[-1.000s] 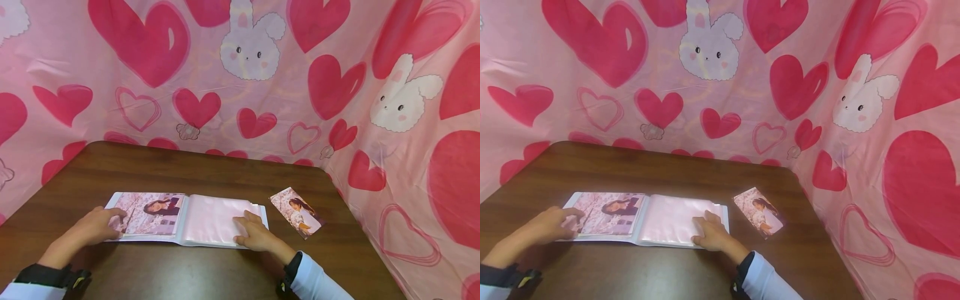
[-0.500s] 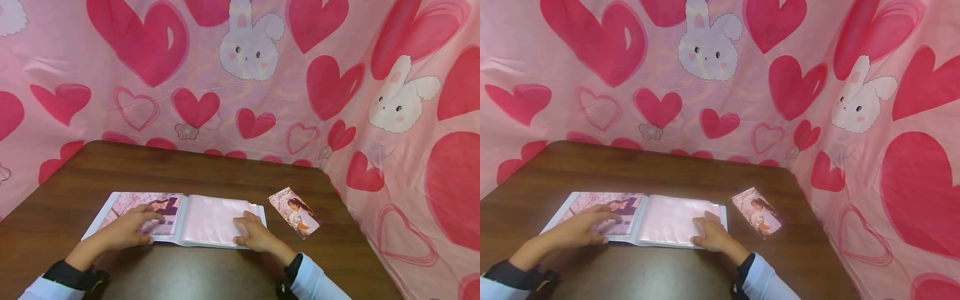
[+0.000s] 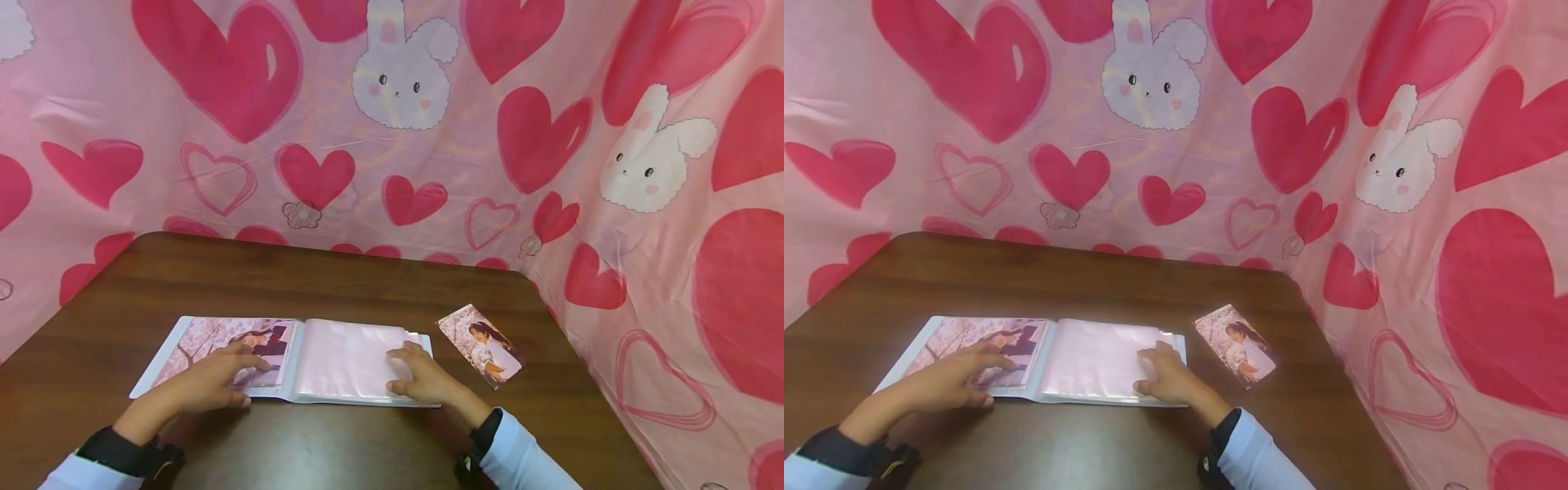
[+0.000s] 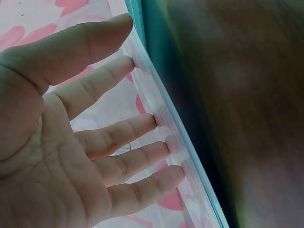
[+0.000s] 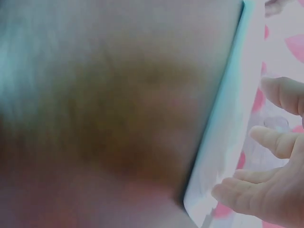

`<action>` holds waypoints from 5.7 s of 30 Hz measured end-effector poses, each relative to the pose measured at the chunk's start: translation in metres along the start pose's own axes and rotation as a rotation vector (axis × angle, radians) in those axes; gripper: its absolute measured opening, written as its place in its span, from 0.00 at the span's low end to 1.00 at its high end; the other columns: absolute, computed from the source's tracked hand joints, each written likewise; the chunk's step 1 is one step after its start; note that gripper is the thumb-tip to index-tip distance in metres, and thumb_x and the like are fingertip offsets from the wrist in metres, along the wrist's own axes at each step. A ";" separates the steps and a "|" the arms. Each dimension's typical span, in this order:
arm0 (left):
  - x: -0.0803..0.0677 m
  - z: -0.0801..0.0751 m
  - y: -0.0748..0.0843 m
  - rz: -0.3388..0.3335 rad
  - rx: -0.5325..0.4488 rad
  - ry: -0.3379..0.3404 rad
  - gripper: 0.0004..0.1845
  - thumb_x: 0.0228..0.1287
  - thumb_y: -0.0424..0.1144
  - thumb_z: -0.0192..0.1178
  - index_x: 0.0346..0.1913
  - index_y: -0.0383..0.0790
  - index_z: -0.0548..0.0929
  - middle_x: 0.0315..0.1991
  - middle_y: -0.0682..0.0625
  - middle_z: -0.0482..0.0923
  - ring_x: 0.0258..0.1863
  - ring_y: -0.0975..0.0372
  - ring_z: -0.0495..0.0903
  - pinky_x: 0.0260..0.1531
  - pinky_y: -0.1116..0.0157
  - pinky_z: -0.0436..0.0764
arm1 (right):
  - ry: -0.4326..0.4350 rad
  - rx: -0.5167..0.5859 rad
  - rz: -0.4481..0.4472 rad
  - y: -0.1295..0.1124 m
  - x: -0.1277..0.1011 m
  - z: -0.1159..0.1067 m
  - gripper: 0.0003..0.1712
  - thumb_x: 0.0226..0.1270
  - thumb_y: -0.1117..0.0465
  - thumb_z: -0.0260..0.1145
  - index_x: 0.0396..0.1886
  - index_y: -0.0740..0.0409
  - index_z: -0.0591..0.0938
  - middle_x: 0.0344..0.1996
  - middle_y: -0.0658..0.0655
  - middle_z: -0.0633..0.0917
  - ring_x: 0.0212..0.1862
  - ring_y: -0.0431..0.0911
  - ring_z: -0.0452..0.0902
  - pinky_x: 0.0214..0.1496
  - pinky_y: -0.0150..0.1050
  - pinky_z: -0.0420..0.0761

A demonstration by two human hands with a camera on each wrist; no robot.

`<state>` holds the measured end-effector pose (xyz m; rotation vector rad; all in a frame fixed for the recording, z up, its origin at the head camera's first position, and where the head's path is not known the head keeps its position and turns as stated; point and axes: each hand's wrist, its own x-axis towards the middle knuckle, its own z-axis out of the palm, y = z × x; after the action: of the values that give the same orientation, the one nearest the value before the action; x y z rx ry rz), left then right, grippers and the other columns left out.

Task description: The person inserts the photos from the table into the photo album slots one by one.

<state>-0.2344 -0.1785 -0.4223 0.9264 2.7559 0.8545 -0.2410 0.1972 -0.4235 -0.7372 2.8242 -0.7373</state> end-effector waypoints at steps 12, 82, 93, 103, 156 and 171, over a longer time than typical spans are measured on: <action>0.001 0.001 -0.003 0.003 0.009 -0.005 0.24 0.42 0.42 0.73 0.47 0.44 0.83 0.44 0.44 0.73 0.42 0.49 0.73 0.40 0.43 0.75 | 0.186 -0.045 0.254 0.071 -0.019 -0.054 0.40 0.44 0.60 0.76 0.57 0.72 0.71 0.52 0.71 0.74 0.56 0.63 0.66 0.56 0.58 0.66; 0.006 -0.002 0.010 0.004 -0.090 0.168 0.21 0.50 0.46 0.69 0.46 0.41 0.80 0.48 0.41 0.76 0.46 0.47 0.75 0.45 0.43 0.73 | 0.560 0.840 0.530 0.091 -0.034 -0.071 0.15 0.65 0.72 0.57 0.46 0.76 0.66 0.31 0.56 0.78 0.28 0.42 0.75 0.29 0.37 0.81; 0.018 0.002 0.022 0.029 -0.145 0.250 0.25 0.53 0.47 0.68 0.50 0.34 0.78 0.44 0.43 0.80 0.45 0.48 0.78 0.42 0.46 0.76 | 0.412 0.935 0.413 0.046 -0.013 -0.033 0.10 0.60 0.74 0.60 0.40 0.73 0.69 0.26 0.57 0.81 0.26 0.45 0.78 0.27 0.38 0.82; 0.030 0.008 0.028 0.000 -0.238 0.288 0.25 0.58 0.41 0.64 0.54 0.29 0.73 0.40 0.41 0.80 0.39 0.51 0.80 0.38 0.55 0.80 | 0.224 0.970 0.306 0.013 -0.013 -0.015 0.12 0.60 0.72 0.60 0.40 0.73 0.69 0.25 0.54 0.81 0.25 0.42 0.75 0.24 0.33 0.80; 0.032 0.018 0.020 -0.124 -0.740 0.212 0.14 0.64 0.29 0.55 0.48 0.21 0.70 0.20 0.42 0.76 0.18 0.51 0.80 0.18 0.61 0.80 | 0.090 -0.026 0.117 0.023 -0.023 -0.001 0.30 0.52 0.67 0.68 0.58 0.69 0.74 0.55 0.79 0.69 0.59 0.73 0.59 0.56 0.65 0.61; 0.031 0.014 0.019 -0.132 -0.713 0.240 0.14 0.64 0.29 0.54 0.48 0.21 0.69 0.21 0.43 0.77 0.19 0.52 0.81 0.20 0.61 0.81 | 0.019 -0.035 0.101 0.023 -0.025 -0.005 0.28 0.55 0.65 0.68 0.57 0.69 0.74 0.54 0.72 0.74 0.60 0.71 0.59 0.58 0.65 0.59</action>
<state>-0.2456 -0.1411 -0.4219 0.5196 2.3195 1.8343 -0.2308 0.2291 -0.4306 -0.5905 2.8734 -0.6847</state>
